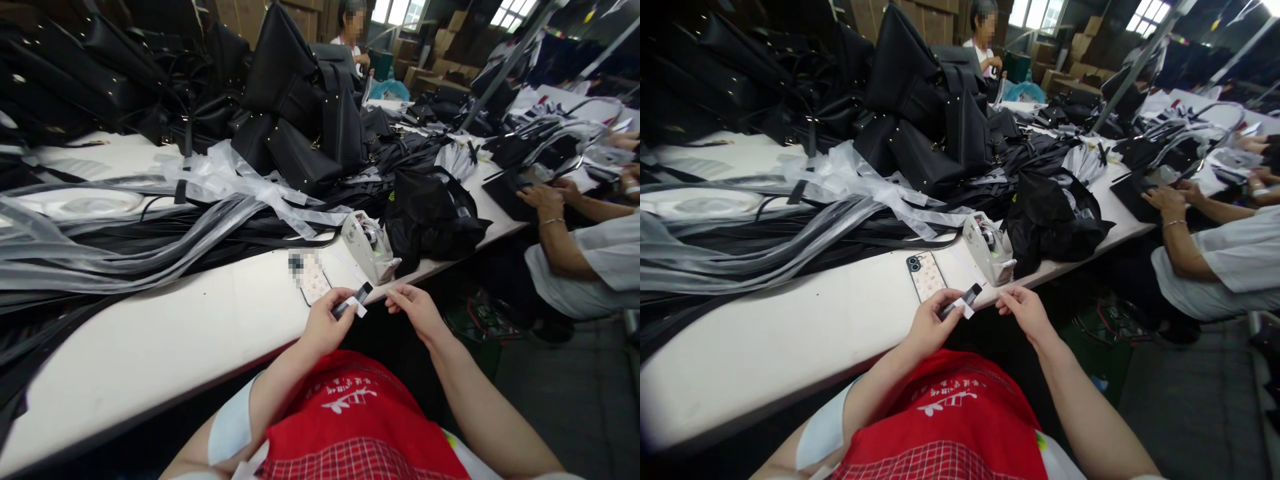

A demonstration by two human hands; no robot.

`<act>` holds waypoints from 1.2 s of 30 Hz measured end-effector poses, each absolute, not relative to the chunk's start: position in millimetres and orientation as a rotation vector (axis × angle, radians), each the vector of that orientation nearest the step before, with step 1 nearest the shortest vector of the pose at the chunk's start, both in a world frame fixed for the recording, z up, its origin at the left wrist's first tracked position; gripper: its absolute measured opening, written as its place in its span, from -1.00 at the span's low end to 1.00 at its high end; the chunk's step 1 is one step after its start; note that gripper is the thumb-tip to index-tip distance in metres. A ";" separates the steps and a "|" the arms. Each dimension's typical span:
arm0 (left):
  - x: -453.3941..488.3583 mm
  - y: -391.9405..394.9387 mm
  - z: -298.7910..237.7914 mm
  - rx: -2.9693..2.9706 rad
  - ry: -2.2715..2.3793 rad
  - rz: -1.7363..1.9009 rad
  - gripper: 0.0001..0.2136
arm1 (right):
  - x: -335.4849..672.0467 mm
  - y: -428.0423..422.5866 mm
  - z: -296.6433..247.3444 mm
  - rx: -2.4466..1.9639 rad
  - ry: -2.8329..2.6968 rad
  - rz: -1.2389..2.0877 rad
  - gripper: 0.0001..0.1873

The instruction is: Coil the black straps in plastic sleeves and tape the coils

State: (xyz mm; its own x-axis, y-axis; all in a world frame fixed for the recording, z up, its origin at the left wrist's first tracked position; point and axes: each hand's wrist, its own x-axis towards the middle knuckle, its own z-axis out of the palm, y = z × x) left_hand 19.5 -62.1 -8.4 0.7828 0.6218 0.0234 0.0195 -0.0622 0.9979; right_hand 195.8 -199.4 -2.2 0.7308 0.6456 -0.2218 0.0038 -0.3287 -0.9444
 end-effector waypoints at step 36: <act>24.6 -90.5 -29.0 1.781 0.492 1.124 -0.81 | 131.8 -160.4 -4.1 -1.307 -0.531 0.928 -0.73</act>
